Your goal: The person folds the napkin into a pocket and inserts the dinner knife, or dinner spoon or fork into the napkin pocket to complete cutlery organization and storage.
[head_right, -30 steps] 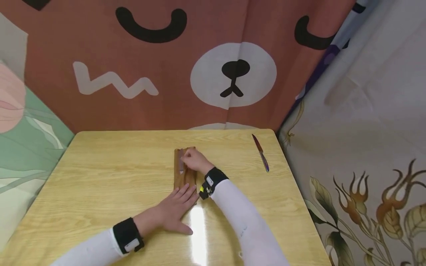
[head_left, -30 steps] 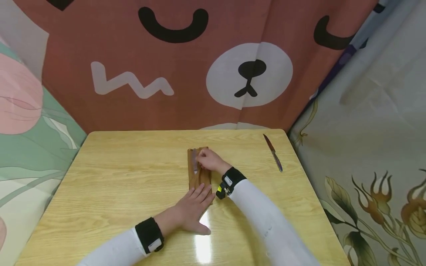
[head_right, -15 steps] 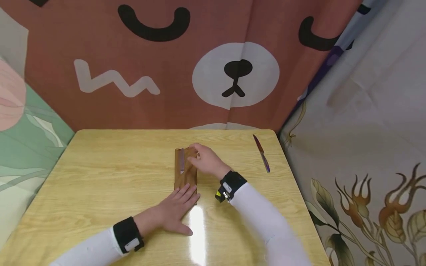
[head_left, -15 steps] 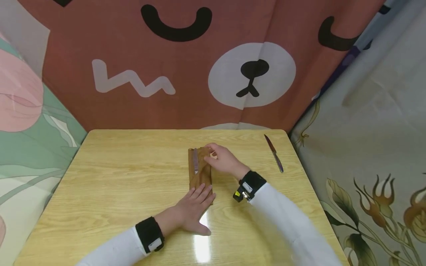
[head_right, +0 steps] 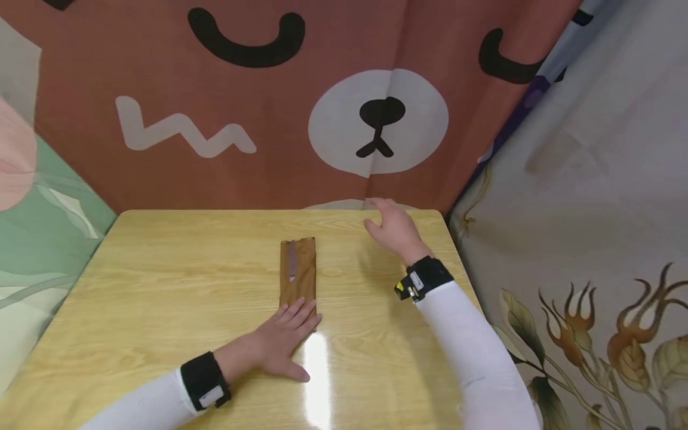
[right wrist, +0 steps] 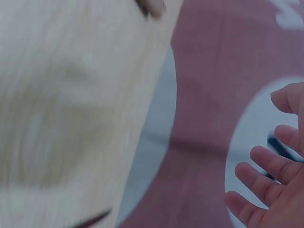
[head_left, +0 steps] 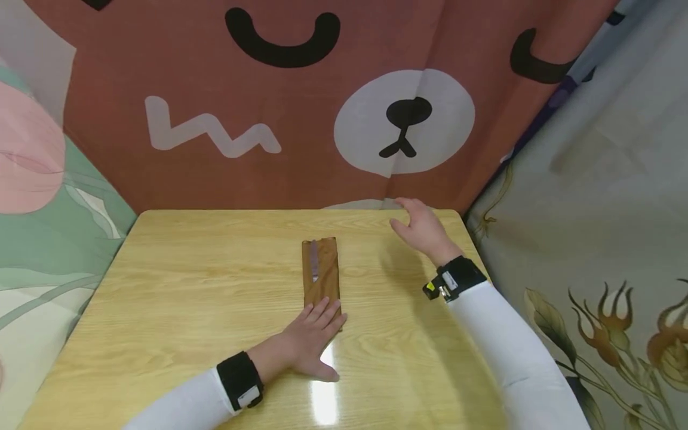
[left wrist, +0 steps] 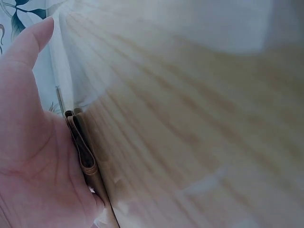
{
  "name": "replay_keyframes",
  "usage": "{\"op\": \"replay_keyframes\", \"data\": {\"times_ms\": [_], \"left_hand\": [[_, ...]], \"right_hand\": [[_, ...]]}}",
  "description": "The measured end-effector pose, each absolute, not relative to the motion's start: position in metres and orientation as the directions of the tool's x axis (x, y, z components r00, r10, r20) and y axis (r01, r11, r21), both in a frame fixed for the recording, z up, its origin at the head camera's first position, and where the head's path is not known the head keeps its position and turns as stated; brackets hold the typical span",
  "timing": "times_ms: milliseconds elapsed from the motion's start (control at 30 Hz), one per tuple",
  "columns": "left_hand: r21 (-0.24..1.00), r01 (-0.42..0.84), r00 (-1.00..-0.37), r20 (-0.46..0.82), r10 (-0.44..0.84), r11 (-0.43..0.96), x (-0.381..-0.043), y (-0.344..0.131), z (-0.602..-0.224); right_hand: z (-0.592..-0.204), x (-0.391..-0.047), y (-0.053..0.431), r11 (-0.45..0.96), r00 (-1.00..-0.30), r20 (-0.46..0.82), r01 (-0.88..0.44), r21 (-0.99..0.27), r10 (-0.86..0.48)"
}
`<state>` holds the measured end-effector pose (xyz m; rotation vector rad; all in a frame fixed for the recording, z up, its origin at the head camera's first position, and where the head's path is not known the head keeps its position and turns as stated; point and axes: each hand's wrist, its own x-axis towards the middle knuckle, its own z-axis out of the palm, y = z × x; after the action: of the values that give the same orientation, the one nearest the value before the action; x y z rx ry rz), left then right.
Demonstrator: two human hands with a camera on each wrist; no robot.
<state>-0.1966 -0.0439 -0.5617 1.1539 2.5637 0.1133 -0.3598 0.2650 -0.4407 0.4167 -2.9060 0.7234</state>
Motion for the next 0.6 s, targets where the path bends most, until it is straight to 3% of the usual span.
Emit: {"op": "replay_keyframes", "data": {"times_ms": [267, 600], "left_hand": [[0.224, 0.712, -0.613, -0.262, 0.745, 0.665, -0.197, -0.044, -0.562], [0.21, 0.713, -0.616, -0.267, 0.741, 0.669, -0.197, -0.042, -0.566]], "right_hand": [[-0.437, -0.365, 0.34, 0.887, -0.99, 0.139, -0.094, -0.452, -0.034], [-0.468, -0.361, 0.402, 0.88, -0.995, 0.008, 0.088, -0.466, 0.104]]}}
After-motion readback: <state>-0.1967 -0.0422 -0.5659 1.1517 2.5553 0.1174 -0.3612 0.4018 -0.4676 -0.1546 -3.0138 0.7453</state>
